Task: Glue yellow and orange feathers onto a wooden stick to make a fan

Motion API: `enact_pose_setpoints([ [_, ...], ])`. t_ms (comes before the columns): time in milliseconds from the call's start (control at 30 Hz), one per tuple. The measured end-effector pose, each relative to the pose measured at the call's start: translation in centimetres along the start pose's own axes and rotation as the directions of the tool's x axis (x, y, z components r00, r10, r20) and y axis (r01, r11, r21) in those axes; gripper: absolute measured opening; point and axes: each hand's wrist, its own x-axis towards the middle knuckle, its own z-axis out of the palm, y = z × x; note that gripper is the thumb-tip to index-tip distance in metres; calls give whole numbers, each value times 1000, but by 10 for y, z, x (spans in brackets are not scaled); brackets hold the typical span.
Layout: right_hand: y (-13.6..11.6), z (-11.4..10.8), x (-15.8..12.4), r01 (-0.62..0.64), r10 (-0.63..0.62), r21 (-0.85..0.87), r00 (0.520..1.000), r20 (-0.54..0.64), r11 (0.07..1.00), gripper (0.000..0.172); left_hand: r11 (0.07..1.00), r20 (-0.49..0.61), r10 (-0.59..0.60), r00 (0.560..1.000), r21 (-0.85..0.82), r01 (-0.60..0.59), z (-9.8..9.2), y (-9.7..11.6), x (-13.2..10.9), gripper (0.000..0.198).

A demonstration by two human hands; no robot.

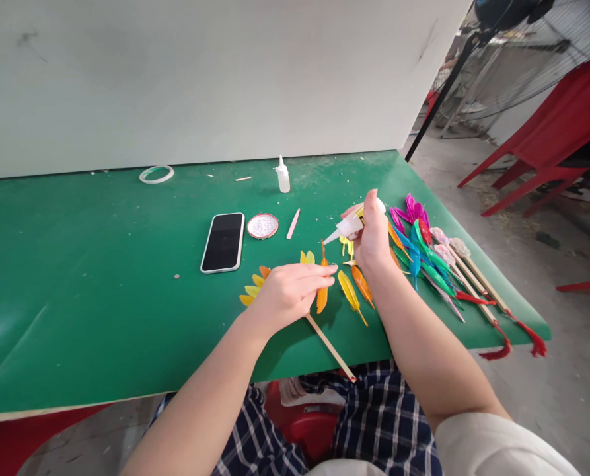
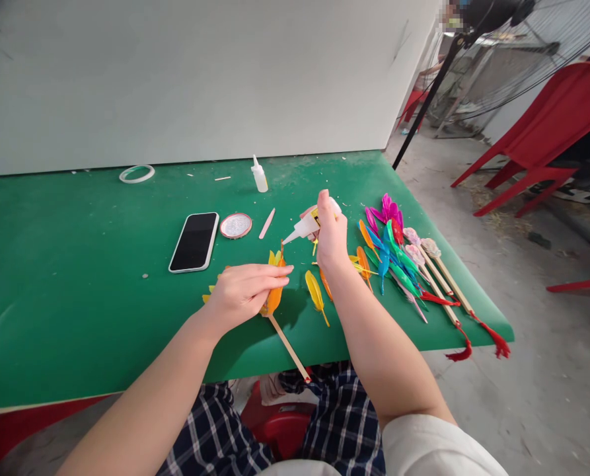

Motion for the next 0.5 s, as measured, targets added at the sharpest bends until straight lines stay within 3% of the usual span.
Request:
enact_pose_setpoints([
  [500, -10, 2, -3, 54, -54, 11, 998, -24, 998, 53, 1000, -10, 3, 1000, 3, -3, 0, -1, 0, 26],
])
